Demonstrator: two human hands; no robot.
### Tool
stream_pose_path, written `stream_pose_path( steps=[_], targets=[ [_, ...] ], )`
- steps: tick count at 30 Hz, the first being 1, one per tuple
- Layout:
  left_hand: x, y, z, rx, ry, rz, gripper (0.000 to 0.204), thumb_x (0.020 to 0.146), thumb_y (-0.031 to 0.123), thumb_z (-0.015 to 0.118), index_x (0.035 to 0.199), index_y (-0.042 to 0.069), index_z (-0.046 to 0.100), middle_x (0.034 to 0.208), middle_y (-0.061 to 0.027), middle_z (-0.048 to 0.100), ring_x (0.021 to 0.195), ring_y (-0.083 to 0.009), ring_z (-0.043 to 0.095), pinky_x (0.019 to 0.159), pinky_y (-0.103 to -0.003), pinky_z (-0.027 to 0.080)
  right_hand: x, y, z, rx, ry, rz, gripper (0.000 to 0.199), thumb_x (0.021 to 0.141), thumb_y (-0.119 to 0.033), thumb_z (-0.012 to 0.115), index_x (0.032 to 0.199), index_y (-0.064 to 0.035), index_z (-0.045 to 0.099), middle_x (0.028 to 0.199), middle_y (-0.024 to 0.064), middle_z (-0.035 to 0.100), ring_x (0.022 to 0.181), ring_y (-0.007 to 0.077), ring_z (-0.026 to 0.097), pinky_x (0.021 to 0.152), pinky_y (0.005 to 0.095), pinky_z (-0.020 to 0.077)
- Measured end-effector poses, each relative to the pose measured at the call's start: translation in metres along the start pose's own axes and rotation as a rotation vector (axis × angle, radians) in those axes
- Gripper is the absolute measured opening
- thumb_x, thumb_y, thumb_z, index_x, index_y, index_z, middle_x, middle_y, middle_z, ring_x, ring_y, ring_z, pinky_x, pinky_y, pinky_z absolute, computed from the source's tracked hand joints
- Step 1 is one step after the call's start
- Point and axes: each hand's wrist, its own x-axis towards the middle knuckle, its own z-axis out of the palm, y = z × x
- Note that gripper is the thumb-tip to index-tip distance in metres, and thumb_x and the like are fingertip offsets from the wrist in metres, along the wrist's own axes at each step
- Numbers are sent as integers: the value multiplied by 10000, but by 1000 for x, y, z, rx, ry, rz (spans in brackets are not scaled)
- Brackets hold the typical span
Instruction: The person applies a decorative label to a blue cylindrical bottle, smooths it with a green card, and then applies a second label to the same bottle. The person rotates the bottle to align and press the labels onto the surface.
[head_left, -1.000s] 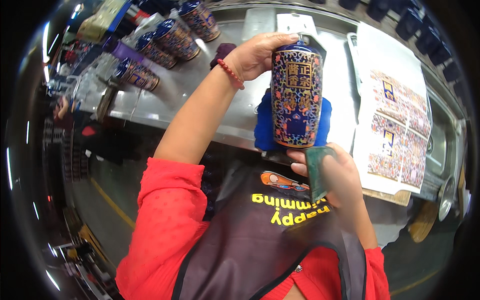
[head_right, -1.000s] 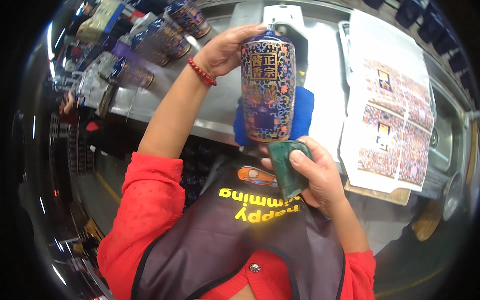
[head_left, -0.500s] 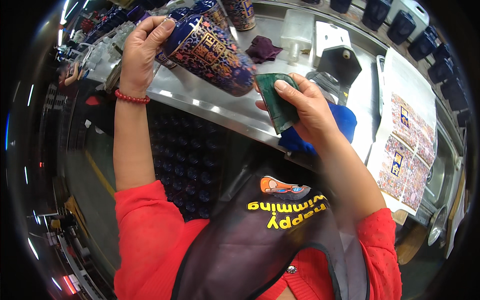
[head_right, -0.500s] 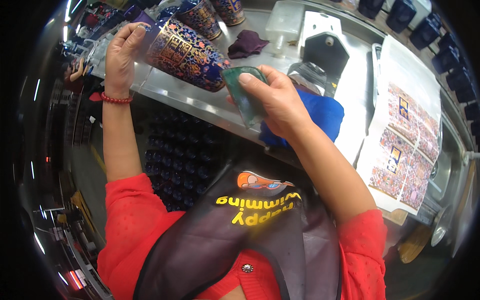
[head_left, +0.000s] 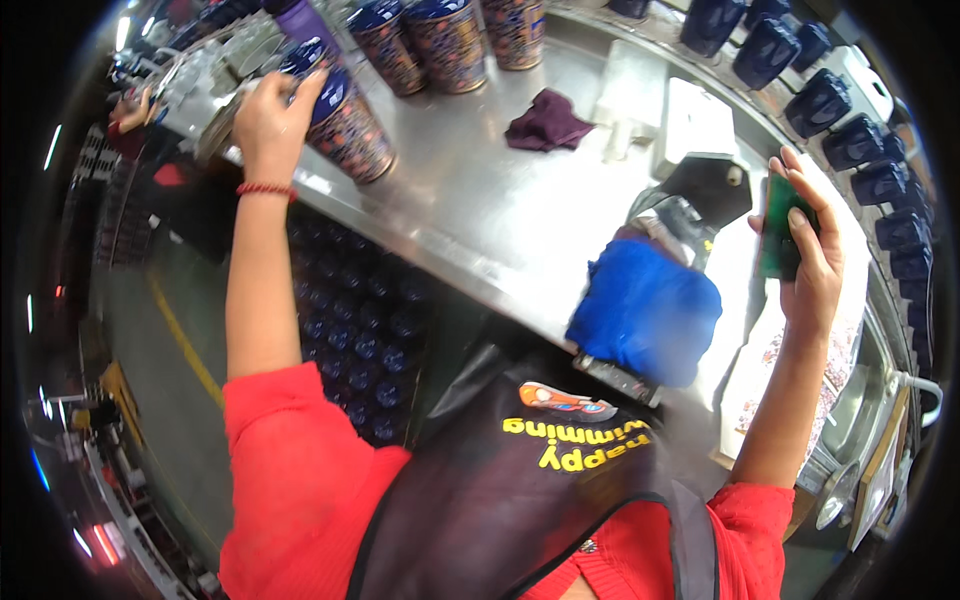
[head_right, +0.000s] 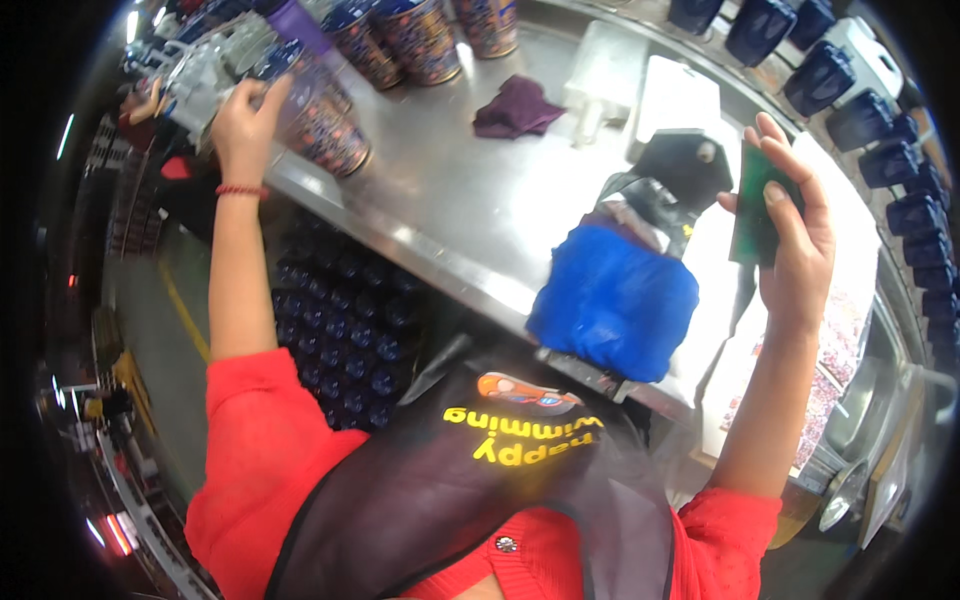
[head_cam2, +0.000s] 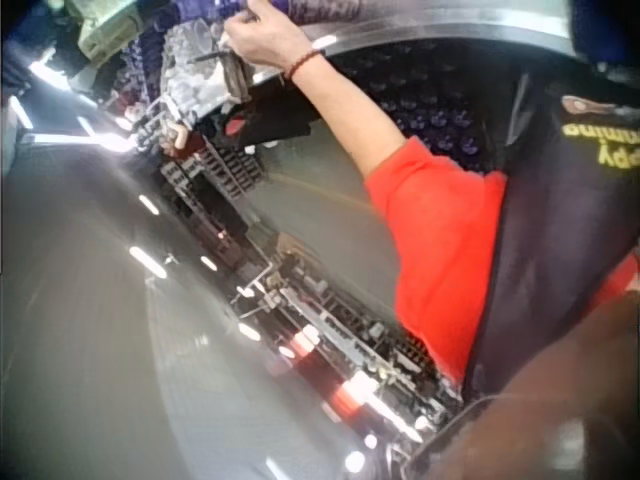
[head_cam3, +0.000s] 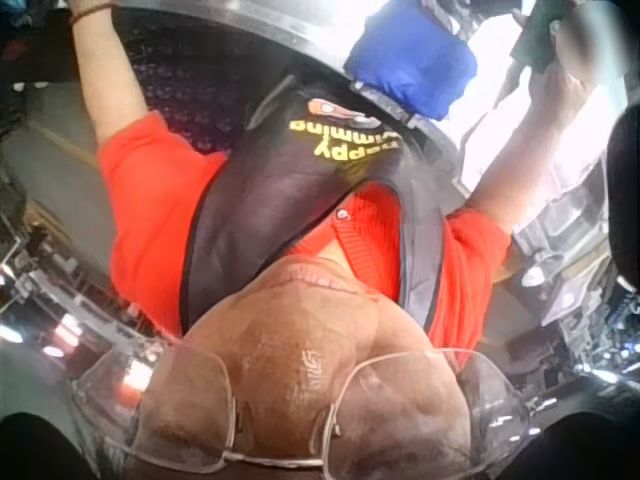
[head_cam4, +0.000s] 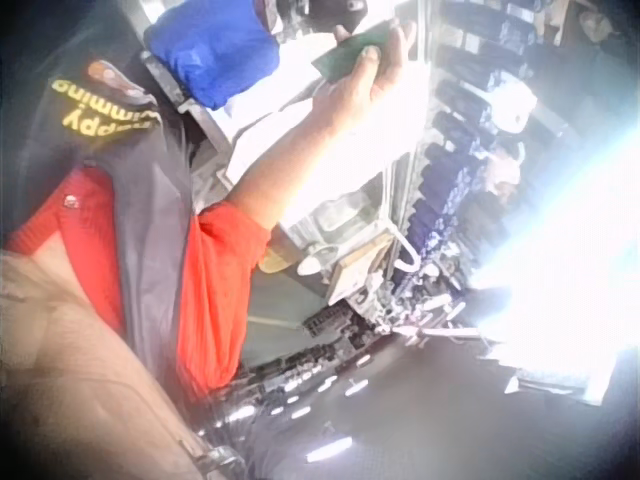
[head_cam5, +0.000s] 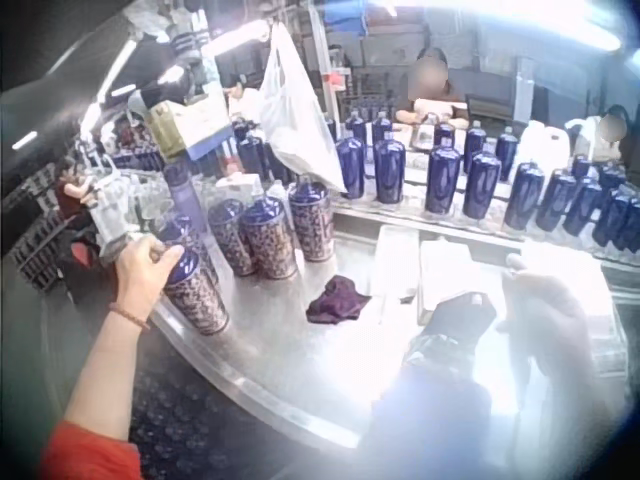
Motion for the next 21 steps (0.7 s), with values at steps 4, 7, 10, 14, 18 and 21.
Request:
stream_pose_path(
  steps=[4,7,10,14,18,21],
  targets=[
    [-2,-3,-1,20,-87,-87,450,914,486,720,890,38,695,857,-185,708,812,-374,675,734,-451,506,56,6,-60,-271,74,-26,352,1025,-117,550,1362,-38,613,1421,125,588,1213,187,595,877,333,578],
    [-4,4,-4,46,-38,-114,386,959,411,695,1022,30,690,946,-184,708,858,-361,660,776,-431,511,124,19,-103,-468,252,-32,361,998,-227,638,1314,-53,655,1285,70,667,1092,158,637,847,307,563],
    [-18,28,-14,-125,79,-93,357,989,267,679,1236,11,646,1179,-175,685,968,-308,633,865,-397,493,216,34,-153,-1112,385,-204,498,969,-376,669,1334,-38,638,1270,138,665,1076,237,661,869,348,560],
    [-65,86,-19,-146,22,87,352,991,124,632,1283,-70,603,1269,-187,647,1092,-300,612,958,-402,470,329,54,-231,-1513,513,-163,656,909,-558,674,1287,-22,656,1222,215,680,1066,358,682,907,423,543],
    [-85,129,-5,-390,-116,230,377,1012,163,579,1269,-112,584,1257,-237,621,1196,-391,581,1057,-481,429,377,70,-278,-1472,528,2,710,864,-655,669,1148,-7,728,1065,230,739,1025,380,703,898,438,531],
    [-83,152,10,-530,-176,237,396,998,195,607,1249,-110,595,1253,-237,625,1187,-377,586,1049,-468,436,357,78,-279,-1417,494,-137,485,887,-459,721,1092,-19,721,982,176,727,946,297,691,865,416,528]
  ],
)
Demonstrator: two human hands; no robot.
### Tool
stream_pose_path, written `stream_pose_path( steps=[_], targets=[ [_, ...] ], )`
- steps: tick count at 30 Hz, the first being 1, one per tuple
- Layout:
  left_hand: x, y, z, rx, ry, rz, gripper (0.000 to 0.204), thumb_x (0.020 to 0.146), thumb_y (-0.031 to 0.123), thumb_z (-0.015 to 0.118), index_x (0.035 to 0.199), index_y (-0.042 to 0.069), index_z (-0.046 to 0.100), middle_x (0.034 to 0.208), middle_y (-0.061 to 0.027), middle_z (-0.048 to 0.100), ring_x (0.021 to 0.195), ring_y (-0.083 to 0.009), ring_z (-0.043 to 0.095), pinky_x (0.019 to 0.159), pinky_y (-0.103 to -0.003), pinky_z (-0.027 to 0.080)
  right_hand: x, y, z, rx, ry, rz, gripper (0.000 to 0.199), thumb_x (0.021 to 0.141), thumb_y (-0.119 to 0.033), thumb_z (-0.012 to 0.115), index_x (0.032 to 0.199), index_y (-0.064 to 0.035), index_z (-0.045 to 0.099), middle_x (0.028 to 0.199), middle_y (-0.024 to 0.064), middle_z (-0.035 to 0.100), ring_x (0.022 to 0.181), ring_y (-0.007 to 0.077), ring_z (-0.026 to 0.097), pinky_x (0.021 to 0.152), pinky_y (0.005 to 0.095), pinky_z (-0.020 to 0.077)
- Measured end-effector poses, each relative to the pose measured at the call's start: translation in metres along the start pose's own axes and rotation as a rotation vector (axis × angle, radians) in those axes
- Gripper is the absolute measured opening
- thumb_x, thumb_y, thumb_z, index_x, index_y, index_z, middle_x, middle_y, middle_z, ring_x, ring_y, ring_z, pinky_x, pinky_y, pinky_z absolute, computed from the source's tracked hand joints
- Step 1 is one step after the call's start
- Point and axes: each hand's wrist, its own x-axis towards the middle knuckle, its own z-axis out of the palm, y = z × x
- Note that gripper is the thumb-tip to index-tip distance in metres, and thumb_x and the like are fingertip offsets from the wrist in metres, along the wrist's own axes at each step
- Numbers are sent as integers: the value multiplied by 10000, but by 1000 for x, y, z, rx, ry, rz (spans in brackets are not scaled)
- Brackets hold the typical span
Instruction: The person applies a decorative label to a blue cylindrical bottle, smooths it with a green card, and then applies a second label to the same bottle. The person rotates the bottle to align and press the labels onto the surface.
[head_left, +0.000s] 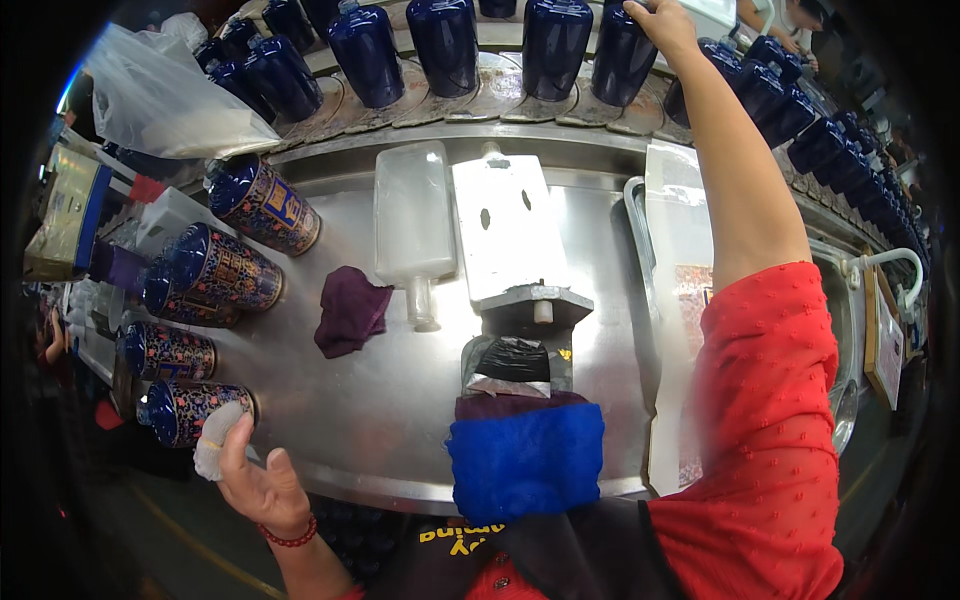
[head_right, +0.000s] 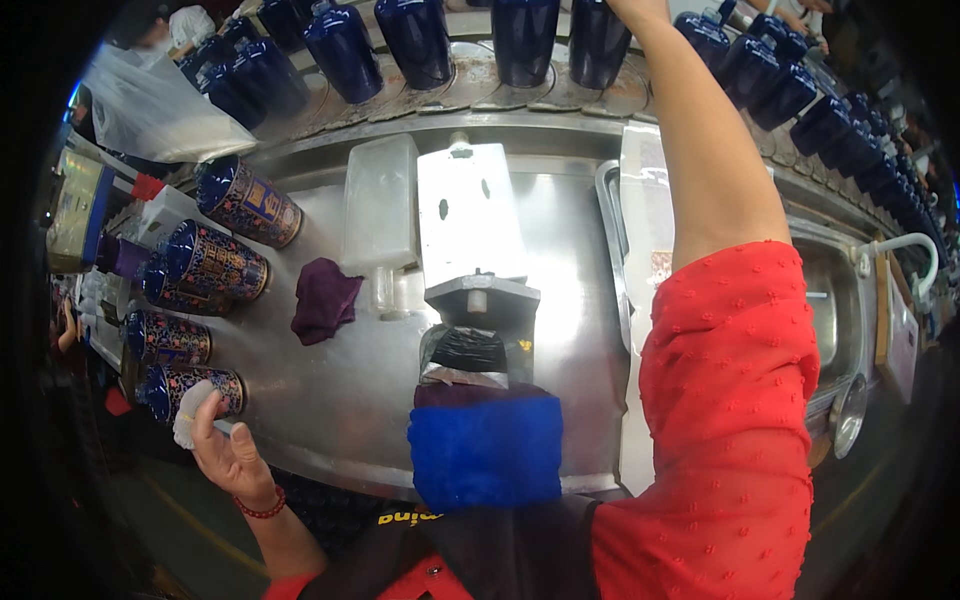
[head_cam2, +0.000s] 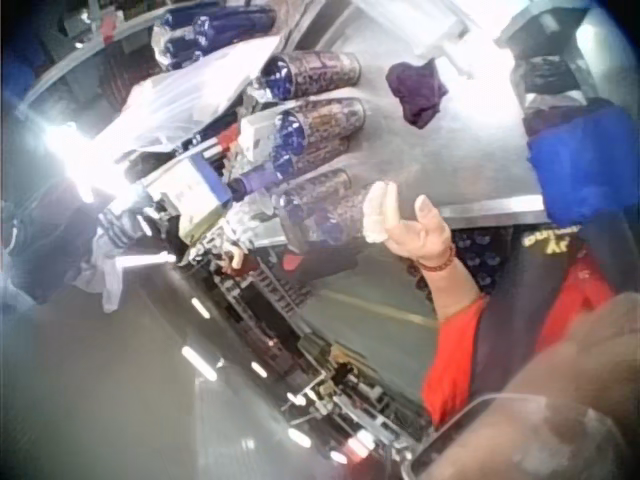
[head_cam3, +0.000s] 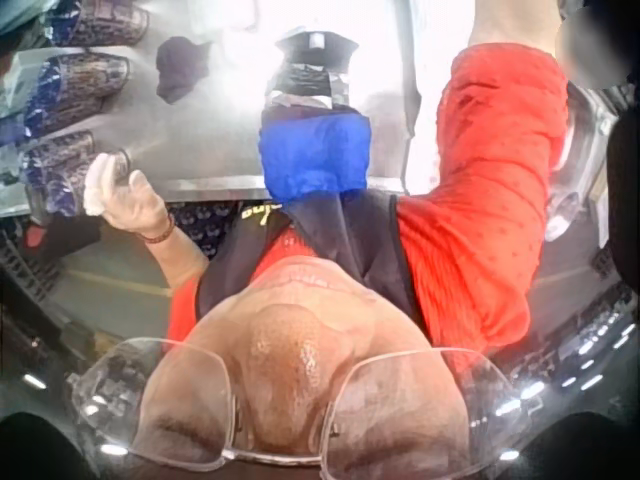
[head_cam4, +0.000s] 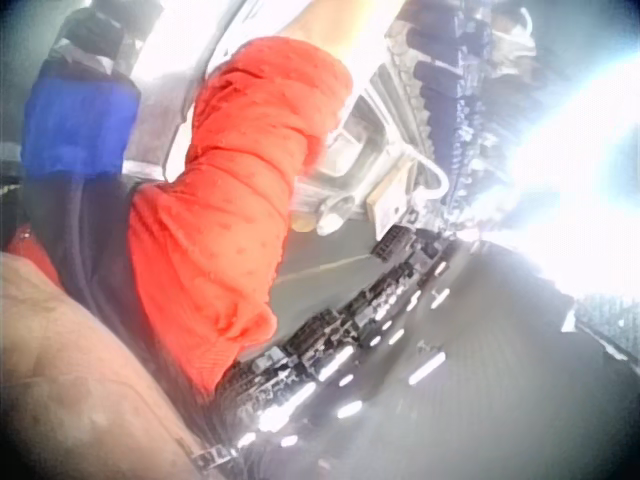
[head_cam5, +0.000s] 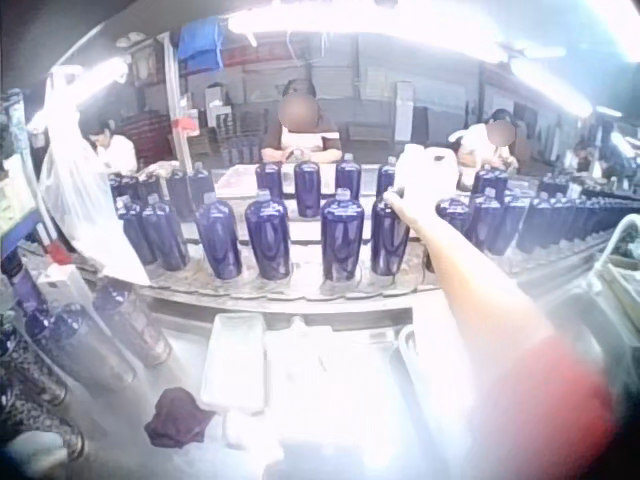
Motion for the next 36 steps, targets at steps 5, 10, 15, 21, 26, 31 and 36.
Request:
stream_pose_path(
  steps=[5,10,15,21,26,31,36],
  targets=[
    [21,21,37,-237,-55,32,354,939,158,659,1210,-69,639,1171,-215,678,1073,-376,645,973,-438,490,-79,-38,-71,236,223,-173,236,901,-198,742,1034,-11,686,982,157,678,956,275,644,876,412,498],
    [45,53,72,-538,-120,79,428,942,213,692,1266,-58,624,1166,-194,680,1063,-280,661,911,-363,531,-140,-124,-218,207,131,-406,186,940,-179,724,1033,-25,677,975,105,683,932,207,643,839,342,513],
    [79,108,99,-1068,-282,61,834,892,362,784,1512,-30,388,1376,-190,561,1189,-245,609,1005,-365,504,-215,-185,-295,1120,-483,-124,316,992,-263,697,1149,2,626,958,43,701,829,89,671,734,203,537],
    [42,151,91,-1682,-739,-480,857,915,462,717,1516,-14,335,1346,-146,551,1171,-187,603,965,-321,531,-337,-219,-209,1200,-746,302,579,1047,-498,537,1268,26,643,1129,105,706,1009,170,677,893,294,544],
    [5,147,97,-1745,-635,-828,478,987,372,622,1278,0,551,1052,-90,681,874,-140,696,753,-274,594,-410,-226,-179,1246,-624,450,572,1083,-486,468,1233,34,651,1106,107,678,1014,165,604,923,299,493],
    [14,139,117,-1736,-636,-893,354,1014,329,590,1182,19,619,973,-77,720,785,-137,725,681,-265,613,-414,-217,-171,1173,-561,389,542,1084,-489,457,1274,-10,625,1103,91,659,965,150,613,768,303,541],
    [28,143,119,-1923,-663,-826,445,1033,383,566,1275,10,565,1097,-146,718,881,-232,754,767,-368,652,-416,-210,-175,1122,-501,346,566,1081,-496,447,1388,-36,566,1149,98,653,981,162,618,730,292,541]
  ],
)
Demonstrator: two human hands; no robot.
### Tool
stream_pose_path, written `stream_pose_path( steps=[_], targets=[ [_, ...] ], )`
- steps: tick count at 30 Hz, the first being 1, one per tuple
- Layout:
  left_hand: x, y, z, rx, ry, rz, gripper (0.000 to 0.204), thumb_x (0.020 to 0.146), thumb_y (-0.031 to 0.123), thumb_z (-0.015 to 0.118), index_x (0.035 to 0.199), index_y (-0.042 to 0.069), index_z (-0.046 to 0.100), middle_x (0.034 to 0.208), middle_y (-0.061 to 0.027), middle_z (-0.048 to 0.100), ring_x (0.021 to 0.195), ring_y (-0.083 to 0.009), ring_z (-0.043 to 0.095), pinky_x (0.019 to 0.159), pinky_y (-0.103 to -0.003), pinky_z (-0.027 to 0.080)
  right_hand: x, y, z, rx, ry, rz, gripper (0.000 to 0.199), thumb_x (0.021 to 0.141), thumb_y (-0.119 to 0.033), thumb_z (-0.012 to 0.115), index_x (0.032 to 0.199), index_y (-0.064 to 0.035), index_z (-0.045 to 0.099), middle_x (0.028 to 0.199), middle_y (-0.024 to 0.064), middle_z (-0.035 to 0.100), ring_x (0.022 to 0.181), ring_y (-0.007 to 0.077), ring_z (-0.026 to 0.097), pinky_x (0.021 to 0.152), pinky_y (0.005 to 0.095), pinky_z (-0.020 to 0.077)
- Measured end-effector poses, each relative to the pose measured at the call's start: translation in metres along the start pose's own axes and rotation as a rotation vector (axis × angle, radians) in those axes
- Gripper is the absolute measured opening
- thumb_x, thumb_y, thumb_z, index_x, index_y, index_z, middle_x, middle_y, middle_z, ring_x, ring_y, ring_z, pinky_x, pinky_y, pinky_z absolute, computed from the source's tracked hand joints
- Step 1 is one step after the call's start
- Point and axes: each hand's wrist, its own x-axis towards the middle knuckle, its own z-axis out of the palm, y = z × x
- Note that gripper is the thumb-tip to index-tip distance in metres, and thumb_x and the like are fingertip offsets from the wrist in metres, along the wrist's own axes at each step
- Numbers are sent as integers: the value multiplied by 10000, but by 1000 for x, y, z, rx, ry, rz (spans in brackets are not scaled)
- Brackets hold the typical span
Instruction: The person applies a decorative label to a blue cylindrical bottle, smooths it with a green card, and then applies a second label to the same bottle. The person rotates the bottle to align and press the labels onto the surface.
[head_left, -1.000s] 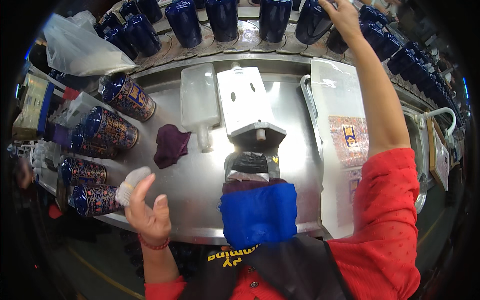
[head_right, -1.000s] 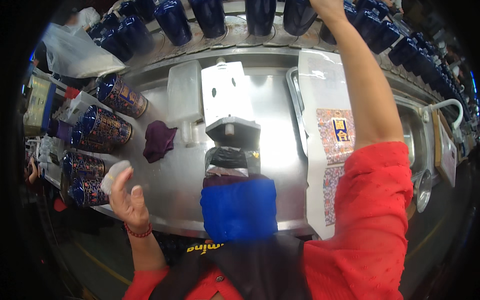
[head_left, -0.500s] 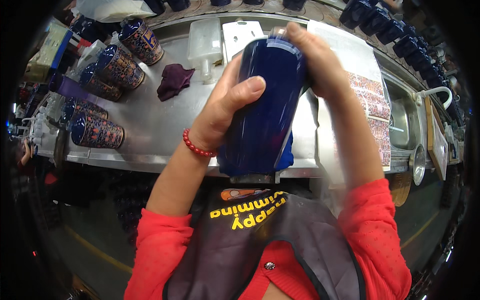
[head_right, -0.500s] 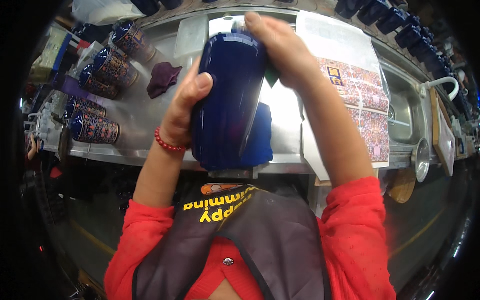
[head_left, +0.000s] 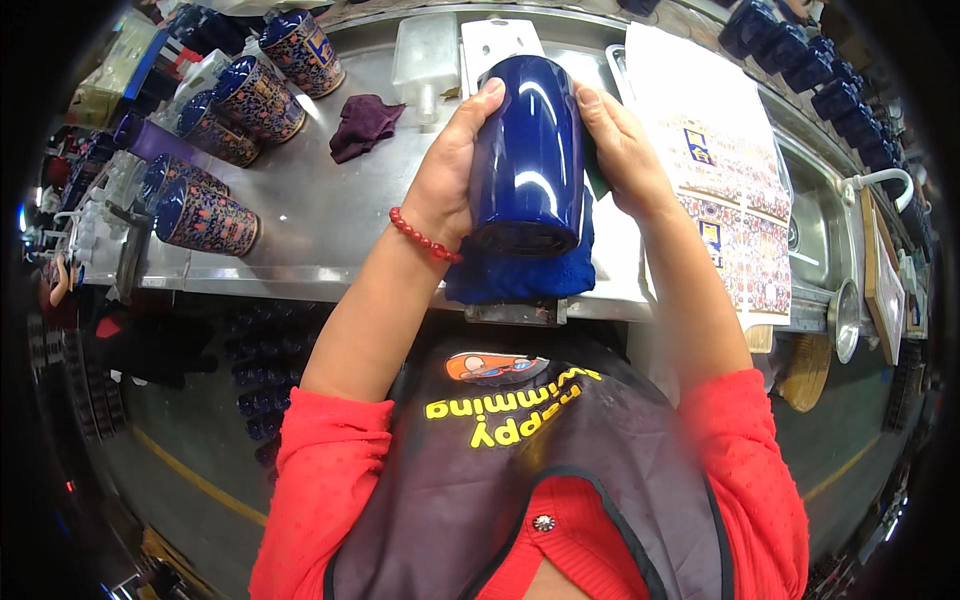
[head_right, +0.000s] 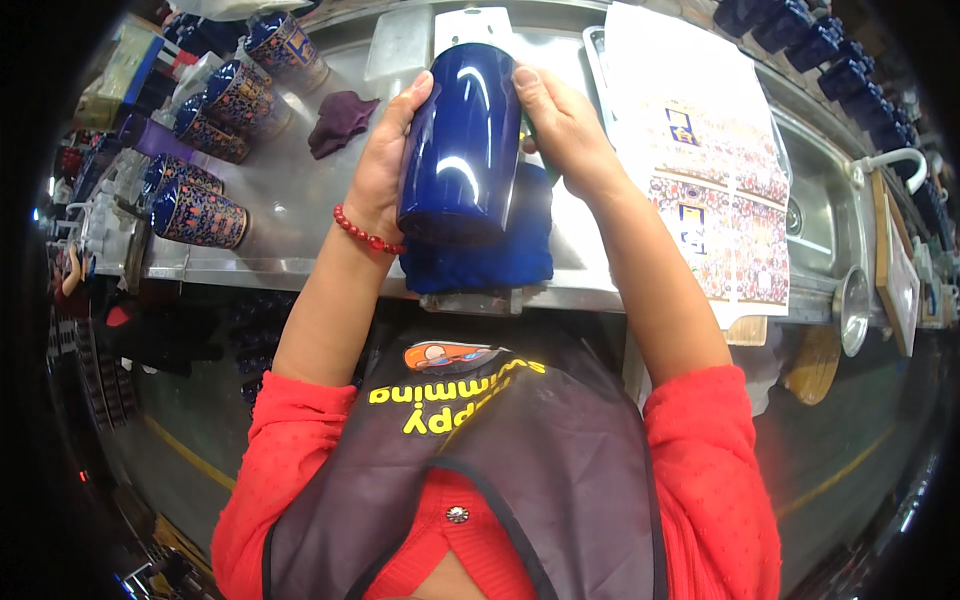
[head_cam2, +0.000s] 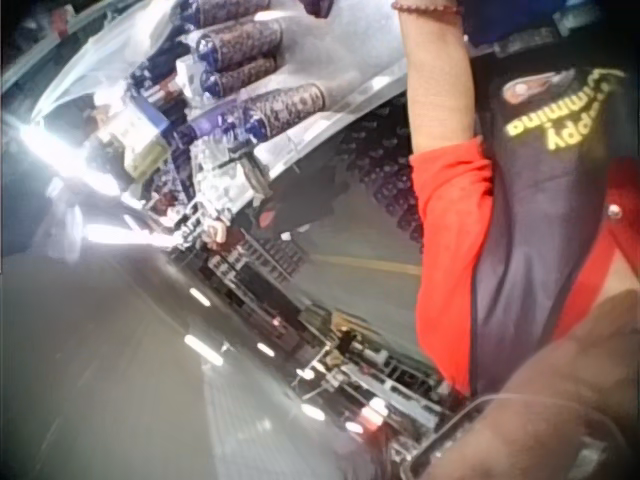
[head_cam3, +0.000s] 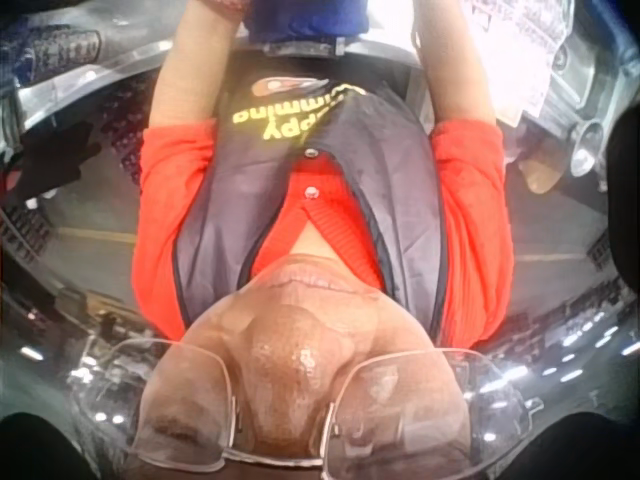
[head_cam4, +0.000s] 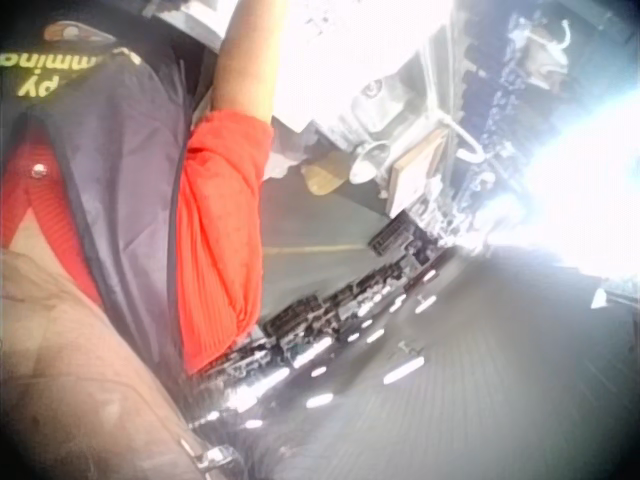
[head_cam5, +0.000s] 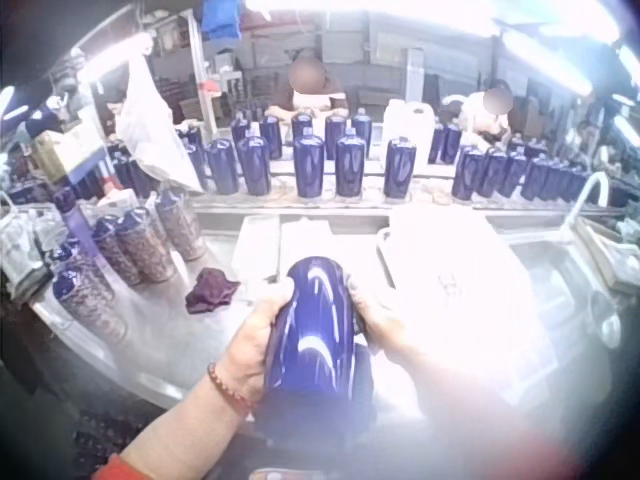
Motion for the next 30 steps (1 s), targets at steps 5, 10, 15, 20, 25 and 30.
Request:
stream_pose_path(
  steps=[5,10,15,20,25,30],
  targets=[
    [-1,2,5,-44,18,-11,471,1061,413,501,1315,18,544,1139,-173,710,925,-259,753,787,-405,652,-27,-18,-12,-228,-41,-167,549,1105,-399,449,1482,-3,486,1338,114,607,990,101,578,718,231,485],
    [1,0,4,-78,-3,-23,469,1068,419,482,1313,25,553,1136,-167,712,932,-244,752,794,-389,651,-78,-31,-15,-389,-186,-356,788,1019,-541,540,1569,-6,357,1474,214,494,1206,268,563,1086,407,426],
    [0,-3,2,-61,-45,-33,487,1081,437,448,1315,23,549,1129,-164,709,947,-238,750,798,-376,653,-101,-27,2,-648,-60,-482,924,805,-178,837,1548,47,337,1518,327,420,1418,455,422,1163,469,368],
    [-9,-18,-6,295,124,155,514,1102,441,408,1338,1,528,1172,-153,680,1061,-202,699,890,-327,595,-99,-39,5,-696,-9,-600,753,834,-108,787,1497,21,453,1522,254,466,1360,427,483,1135,473,393],
    [-39,-28,-9,917,243,475,565,1106,351,452,1484,-66,403,1369,-190,583,1257,-212,566,1061,-330,451,-90,-52,3,-799,-44,-774,612,823,-124,786,1380,-2,565,1468,188,543,1295,424,521,1084,473,441],
    [-92,-25,-2,1588,1,704,871,916,301,736,1560,-68,280,1424,-323,512,1306,-444,539,1101,-437,421,-77,-52,10,-790,-66,-868,610,814,-269,810,1332,-26,599,1443,169,563,1289,411,532,1072,481,465]
  ],
)
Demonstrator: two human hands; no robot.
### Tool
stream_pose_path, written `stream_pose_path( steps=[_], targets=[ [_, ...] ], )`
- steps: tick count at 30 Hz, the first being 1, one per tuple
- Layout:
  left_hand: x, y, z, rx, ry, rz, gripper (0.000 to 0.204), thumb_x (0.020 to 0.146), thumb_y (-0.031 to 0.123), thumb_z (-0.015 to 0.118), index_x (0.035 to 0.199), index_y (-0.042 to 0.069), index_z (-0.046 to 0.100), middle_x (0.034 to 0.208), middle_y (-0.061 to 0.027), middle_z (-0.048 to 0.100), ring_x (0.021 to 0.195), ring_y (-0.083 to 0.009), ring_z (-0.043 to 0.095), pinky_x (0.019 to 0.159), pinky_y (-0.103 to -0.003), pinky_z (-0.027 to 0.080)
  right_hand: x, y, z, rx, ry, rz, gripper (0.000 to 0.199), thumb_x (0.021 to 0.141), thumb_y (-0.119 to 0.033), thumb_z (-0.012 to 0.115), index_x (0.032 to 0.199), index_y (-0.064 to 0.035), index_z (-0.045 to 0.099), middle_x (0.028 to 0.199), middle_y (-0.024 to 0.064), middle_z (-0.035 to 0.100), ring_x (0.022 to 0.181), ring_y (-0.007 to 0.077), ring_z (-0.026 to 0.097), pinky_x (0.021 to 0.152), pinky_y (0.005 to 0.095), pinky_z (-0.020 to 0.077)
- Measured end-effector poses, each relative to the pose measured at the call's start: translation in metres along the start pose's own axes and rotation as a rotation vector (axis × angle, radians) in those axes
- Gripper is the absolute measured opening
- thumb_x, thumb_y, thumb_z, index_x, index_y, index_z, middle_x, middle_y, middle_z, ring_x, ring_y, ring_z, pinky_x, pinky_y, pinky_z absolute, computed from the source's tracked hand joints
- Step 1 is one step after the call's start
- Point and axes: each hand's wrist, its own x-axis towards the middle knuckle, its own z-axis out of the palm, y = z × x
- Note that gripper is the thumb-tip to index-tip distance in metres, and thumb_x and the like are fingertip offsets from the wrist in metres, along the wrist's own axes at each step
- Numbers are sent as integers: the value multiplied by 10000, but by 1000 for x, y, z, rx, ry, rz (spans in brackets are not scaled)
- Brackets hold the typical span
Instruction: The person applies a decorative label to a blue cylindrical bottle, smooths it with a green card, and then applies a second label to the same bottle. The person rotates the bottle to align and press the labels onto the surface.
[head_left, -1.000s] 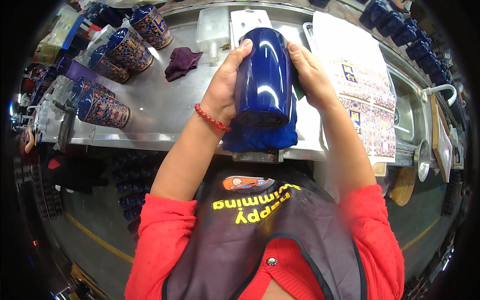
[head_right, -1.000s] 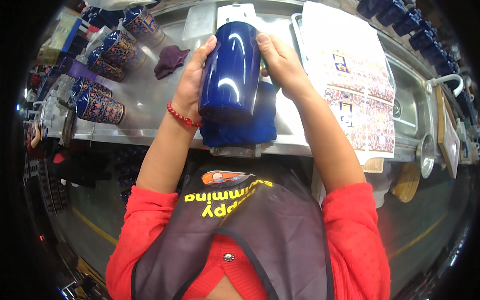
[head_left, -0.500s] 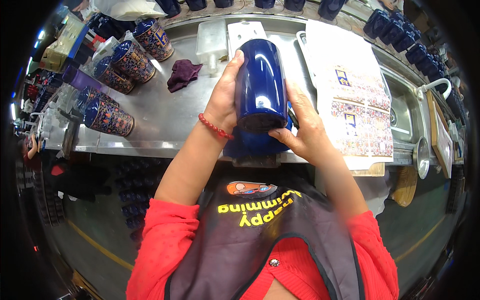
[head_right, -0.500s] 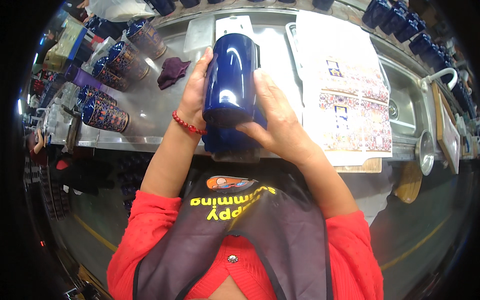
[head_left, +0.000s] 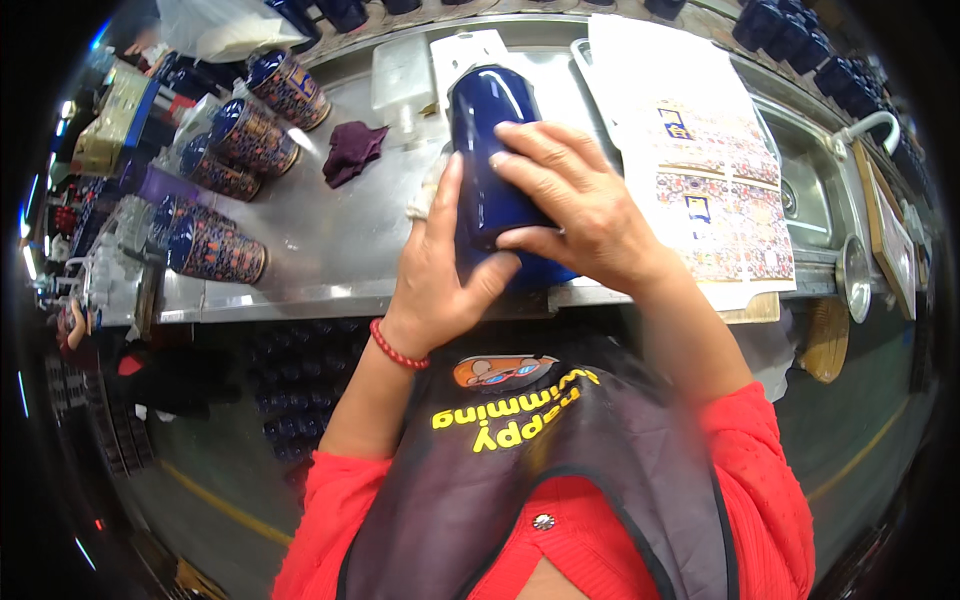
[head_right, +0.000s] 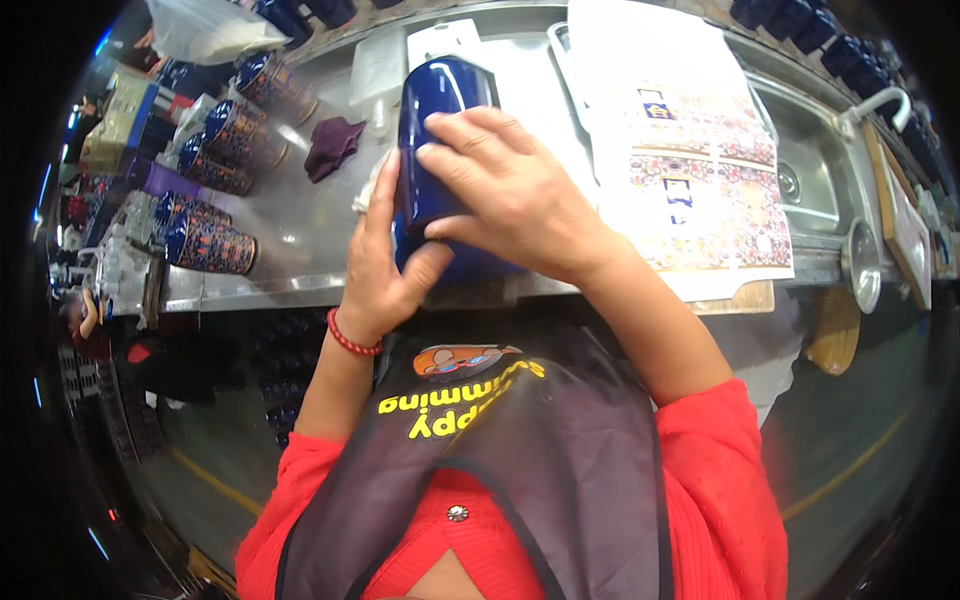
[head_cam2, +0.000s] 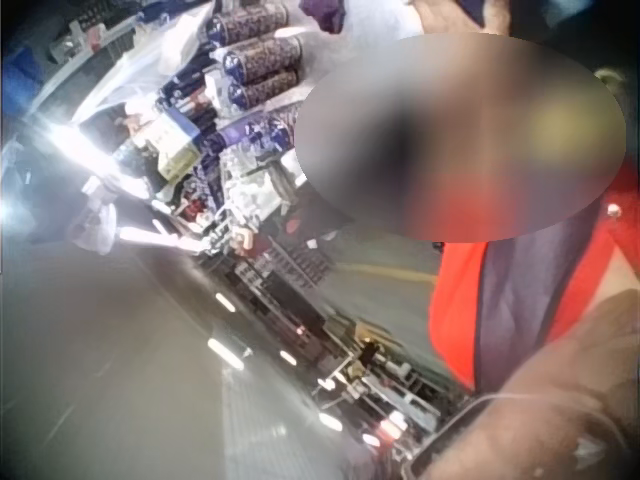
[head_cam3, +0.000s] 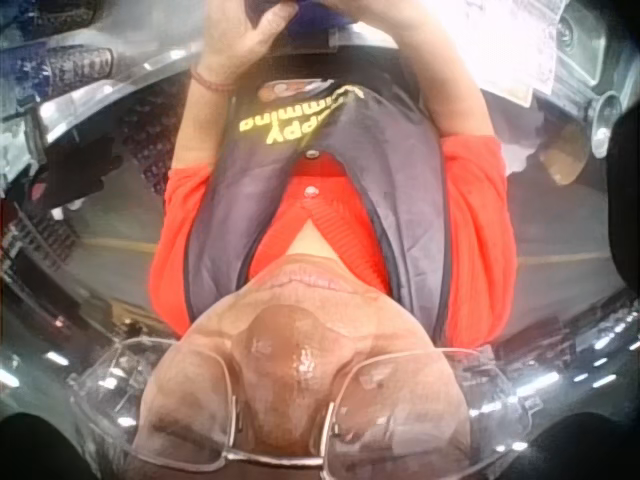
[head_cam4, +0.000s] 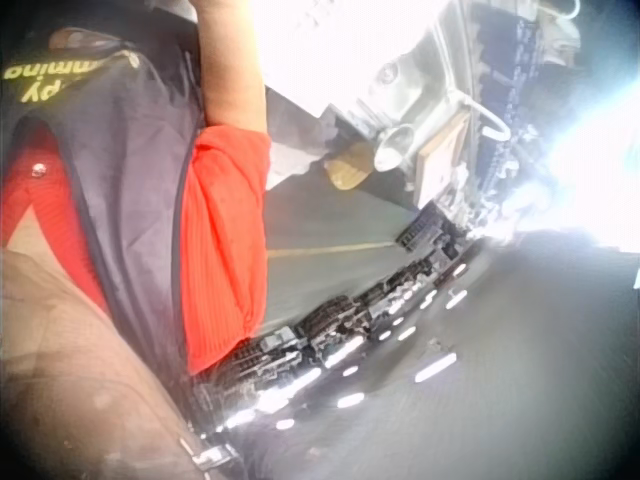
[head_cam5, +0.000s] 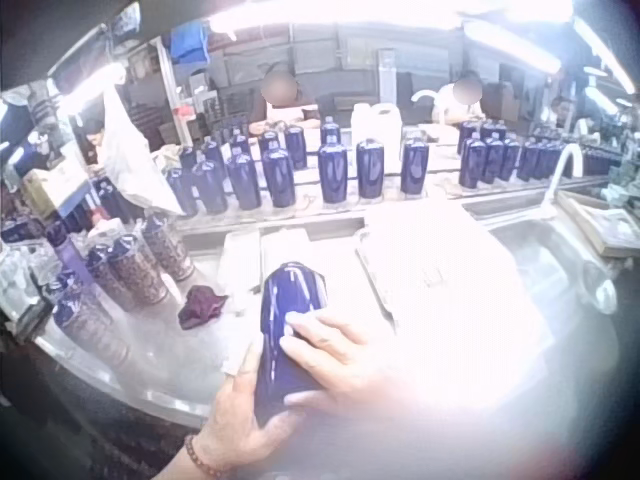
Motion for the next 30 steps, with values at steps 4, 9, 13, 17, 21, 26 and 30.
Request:
stream_pose_path(
  steps=[4,9,13,17,21,26,30],
  targets=[
    [-7,-5,11,270,5,-47,790,912,312,740,1508,-60,377,1382,-268,564,1302,-458,522,1129,-507,377,1,3,9,8,15,-58,632,818,-381,782,1294,-5,606,1406,169,578,1283,396,545,1077,474,466],
    [-23,-23,26,457,31,-49,765,951,448,664,1481,-55,437,1425,-242,543,1416,-482,398,1178,-630,233,-29,27,-5,83,-44,34,447,865,-156,764,1270,-30,625,1403,169,584,1282,382,559,1067,459,476],
    [-32,-36,30,267,8,-107,720,1026,531,516,1406,-80,513,1397,-267,561,1420,-497,383,1198,-571,244,-69,97,-51,-173,-62,381,329,886,45,567,1177,-40,696,1450,191,552,1259,347,604,1063,400,502],
    [-37,-40,33,130,-27,-181,709,1038,528,504,1388,-88,522,1375,-269,574,1390,-492,424,1185,-544,276,-85,192,-88,-396,-278,913,348,925,-14,551,1223,-100,711,1449,152,553,1259,317,592,1061,414,489],
    [-42,-41,32,85,-24,-255,751,1038,549,488,1403,-107,498,1381,-272,570,1351,-466,475,1138,-515,344,-76,241,-87,-496,-570,1038,359,964,-66,543,1255,-172,724,1430,98,567,1337,268,519,1059,445,469],
    [-44,-42,31,75,-65,-263,772,1037,550,483,1412,-125,481,1387,-287,566,1309,-452,528,1107,-495,382,-54,259,-69,-748,-744,819,410,954,-69,567,1310,-219,702,1427,59,566,1406,211,448,1061,479,462],
    [-43,-43,30,50,-56,-243,766,1036,538,497,1422,-123,471,1385,-285,568,1303,-455,531,1114,-500,375,-50,276,-68,-786,-710,784,442,957,-38,546,1336,-220,682,1451,58,544,1400,232,460,1086,440,474]
  ],
)
